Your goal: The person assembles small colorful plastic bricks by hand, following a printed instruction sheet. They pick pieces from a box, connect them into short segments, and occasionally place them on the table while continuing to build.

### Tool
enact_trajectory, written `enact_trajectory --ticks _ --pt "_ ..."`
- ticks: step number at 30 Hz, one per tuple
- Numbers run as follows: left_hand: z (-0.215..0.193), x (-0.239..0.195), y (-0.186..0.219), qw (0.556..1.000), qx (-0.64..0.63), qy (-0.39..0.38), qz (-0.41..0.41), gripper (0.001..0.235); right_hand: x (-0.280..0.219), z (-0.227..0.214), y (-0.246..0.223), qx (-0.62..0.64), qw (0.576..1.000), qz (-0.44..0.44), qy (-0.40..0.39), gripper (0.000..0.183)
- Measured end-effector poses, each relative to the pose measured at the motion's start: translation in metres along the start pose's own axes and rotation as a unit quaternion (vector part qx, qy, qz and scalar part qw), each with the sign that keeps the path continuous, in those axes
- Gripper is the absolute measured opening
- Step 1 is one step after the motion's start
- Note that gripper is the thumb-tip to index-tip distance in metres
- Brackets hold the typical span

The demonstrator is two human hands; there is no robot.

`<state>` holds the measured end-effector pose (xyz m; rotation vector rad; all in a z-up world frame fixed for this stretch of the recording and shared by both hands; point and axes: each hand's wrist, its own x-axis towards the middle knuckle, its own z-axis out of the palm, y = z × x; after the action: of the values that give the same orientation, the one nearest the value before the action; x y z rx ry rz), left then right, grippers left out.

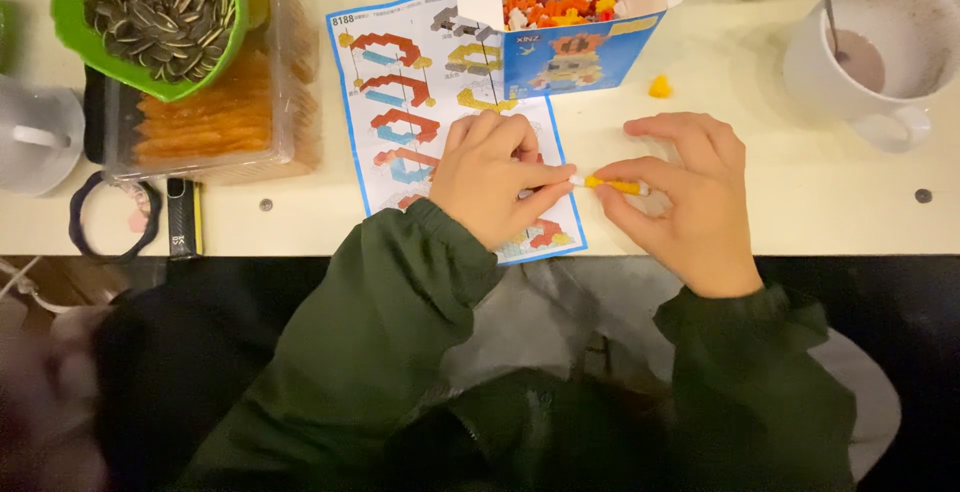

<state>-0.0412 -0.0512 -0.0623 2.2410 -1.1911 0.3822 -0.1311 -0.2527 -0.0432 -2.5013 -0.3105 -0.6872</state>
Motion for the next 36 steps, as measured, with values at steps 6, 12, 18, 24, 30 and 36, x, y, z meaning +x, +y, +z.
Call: enact_trajectory --ticks 6,12,18,24,30,36 --pt "-0.004 0.003 0.001 1.0 0.006 0.005 0.03 0.012 0.0 0.0 0.001 -0.004 1.0 -0.002 0.004 0.009" --pt "-0.006 0.004 0.005 0.995 0.03 0.04 0.082 0.011 0.0 0.003 0.003 -0.019 1.0 -0.018 0.012 0.013" --pt "-0.007 -0.001 0.009 0.994 0.065 0.034 0.083 0.007 0.001 0.003 0.001 -0.013 1.0 -0.018 0.02 0.014" --pt "-0.007 -0.024 0.034 0.982 0.176 0.028 0.057 0.033 0.0 0.002 -0.001 -0.006 1.0 0.007 0.009 0.011" --pt "-0.014 -0.045 0.057 0.974 0.225 0.0 -0.004 0.044 0.0 0.003 0.0 -0.014 1.0 0.004 0.018 0.012" --pt "-0.017 -0.063 0.058 0.983 0.158 -0.092 -0.007 0.07 0.0 0.0 -0.002 -0.012 1.0 -0.021 0.016 0.017"
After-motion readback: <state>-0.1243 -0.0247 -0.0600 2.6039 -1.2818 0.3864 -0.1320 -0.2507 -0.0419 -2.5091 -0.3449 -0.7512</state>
